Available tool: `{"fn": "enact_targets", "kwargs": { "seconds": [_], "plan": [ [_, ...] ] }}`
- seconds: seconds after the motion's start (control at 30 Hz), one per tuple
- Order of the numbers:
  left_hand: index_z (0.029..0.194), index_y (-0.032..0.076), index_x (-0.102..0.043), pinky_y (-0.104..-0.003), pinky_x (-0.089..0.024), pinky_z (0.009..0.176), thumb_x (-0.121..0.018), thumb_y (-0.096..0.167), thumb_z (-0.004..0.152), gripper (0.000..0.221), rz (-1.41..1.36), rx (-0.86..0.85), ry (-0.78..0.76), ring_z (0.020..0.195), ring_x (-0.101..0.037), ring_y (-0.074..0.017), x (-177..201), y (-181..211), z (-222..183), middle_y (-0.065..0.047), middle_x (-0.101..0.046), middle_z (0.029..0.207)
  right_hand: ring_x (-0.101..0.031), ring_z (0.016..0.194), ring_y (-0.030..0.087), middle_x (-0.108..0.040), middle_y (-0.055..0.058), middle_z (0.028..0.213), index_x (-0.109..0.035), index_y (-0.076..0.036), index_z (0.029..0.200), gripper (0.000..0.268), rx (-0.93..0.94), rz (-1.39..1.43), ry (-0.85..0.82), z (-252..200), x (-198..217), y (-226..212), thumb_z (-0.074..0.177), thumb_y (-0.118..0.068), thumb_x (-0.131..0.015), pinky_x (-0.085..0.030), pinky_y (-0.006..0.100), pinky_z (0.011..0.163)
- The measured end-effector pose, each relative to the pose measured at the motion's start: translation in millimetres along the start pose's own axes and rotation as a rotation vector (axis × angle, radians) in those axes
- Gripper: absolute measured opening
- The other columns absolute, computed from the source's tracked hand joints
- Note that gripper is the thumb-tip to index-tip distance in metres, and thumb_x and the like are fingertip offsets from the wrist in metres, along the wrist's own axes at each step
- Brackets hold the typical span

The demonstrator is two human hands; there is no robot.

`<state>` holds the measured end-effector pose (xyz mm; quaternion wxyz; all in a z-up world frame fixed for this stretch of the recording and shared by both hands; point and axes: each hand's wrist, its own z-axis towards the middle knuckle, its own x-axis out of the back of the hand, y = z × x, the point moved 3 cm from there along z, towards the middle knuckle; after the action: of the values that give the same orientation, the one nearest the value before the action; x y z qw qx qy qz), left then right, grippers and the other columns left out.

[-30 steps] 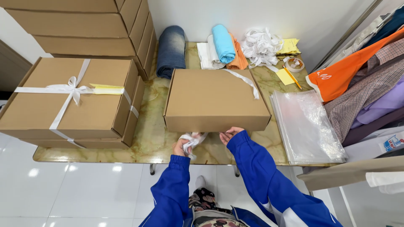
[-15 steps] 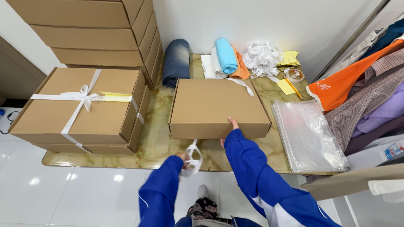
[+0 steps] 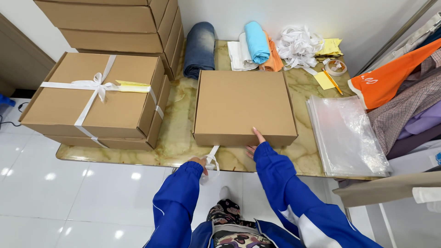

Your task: Packing clothes into plastic bags and cardboard boxes, then tying ribbons and stacking the finished boxes.

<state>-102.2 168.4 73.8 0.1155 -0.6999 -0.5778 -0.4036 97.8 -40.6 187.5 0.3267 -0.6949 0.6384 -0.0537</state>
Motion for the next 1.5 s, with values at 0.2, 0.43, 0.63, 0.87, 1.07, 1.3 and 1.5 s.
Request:
{"fn": "enact_targets", "kwargs": {
  "seconds": [0.2,0.43,0.63,0.87,1.07,1.3,1.5],
  "plan": [
    [0.050,0.003,-0.069,-0.031,-0.062,0.064,-0.055,0.036,0.078,0.045,-0.498,-0.048,-0.443,0.062,-0.076,-0.0256,-53.7,27.5,11.0,-0.018,-0.072,0.060,-0.055,0.137,0.029,-0.058,0.020,0.146,-0.032,-0.006,0.157,0.137,-0.299,-0.818,-0.217,3.1,9.5,10.6,0.065,-0.108,-0.040,-0.041,0.046,0.108],
    [0.049,0.006,-0.057,-0.029,-0.050,0.044,-0.059,0.037,0.081,0.044,-0.670,-0.211,-0.467,0.047,-0.064,-0.0234,-55.5,38.7,-5.4,-0.014,-0.056,0.048,-0.071,0.106,0.024,-0.073,0.008,0.120,-0.062,-0.005,0.131,0.067,-0.179,-0.527,-0.394,146.1,-26.9,121.2,0.090,-0.056,-0.074,-0.057,0.037,0.089],
    [0.069,-0.007,-0.066,-0.033,-0.056,0.048,-0.051,0.033,0.090,0.047,-0.895,-0.171,-0.529,0.052,-0.065,-0.0240,-30.7,27.5,-48.0,-0.025,-0.070,0.071,-0.076,0.085,0.022,-0.078,0.013,0.095,-0.073,-0.004,0.111,0.040,0.120,-0.545,-0.458,225.8,-12.8,139.3,0.095,-0.040,-0.074,-0.060,0.032,0.080],
    [0.123,-0.001,-0.063,-0.052,-0.059,0.091,-0.066,0.041,0.089,0.054,-1.338,0.275,-0.508,0.106,-0.069,-0.0361,-75.5,37.2,17.9,-0.019,-0.070,0.117,-0.073,0.071,0.015,-0.076,0.010,0.072,-0.062,-0.013,0.094,0.008,0.569,-0.583,-0.585,60.0,-25.6,110.2,0.099,-0.017,-0.066,-0.059,0.028,0.071],
    [0.132,-0.014,-0.056,-0.054,-0.053,0.094,-0.087,0.031,0.085,0.073,-1.203,0.101,-0.391,0.116,-0.065,-0.0341,-70.6,86.4,12.4,-0.026,-0.066,0.126,-0.068,0.090,0.015,-0.072,-0.011,0.084,-0.070,-0.029,0.082,0.016,1.483,-1.343,-0.737,-13.0,-1.9,86.0,0.095,-0.038,-0.071,-0.055,0.028,0.078],
    [0.140,0.007,-0.056,-0.043,-0.044,0.112,-0.067,0.056,0.088,0.072,-0.697,0.009,-0.045,0.135,-0.053,-0.0302,-94.2,34.5,14.7,-0.015,-0.059,0.142,-0.068,0.114,0.029,-0.071,0.015,0.121,-0.068,-0.014,0.126,0.043,0.475,-0.527,-0.260,127.6,48.4,93.8,0.096,-0.044,-0.077,-0.055,0.039,0.099],
    [0.101,0.010,-0.078,-0.033,-0.056,0.096,-0.071,0.034,0.089,0.027,-0.678,-0.275,-0.195,0.095,-0.075,-0.0208,-80.7,15.1,-41.9,-0.008,-0.079,0.092,-0.062,0.127,0.024,-0.065,0.007,0.139,-0.058,-0.004,0.135,0.053,-0.102,-0.380,-0.421,84.4,-1.9,99.8,0.098,-0.041,-0.069,-0.050,0.030,0.103]
  ]
}}
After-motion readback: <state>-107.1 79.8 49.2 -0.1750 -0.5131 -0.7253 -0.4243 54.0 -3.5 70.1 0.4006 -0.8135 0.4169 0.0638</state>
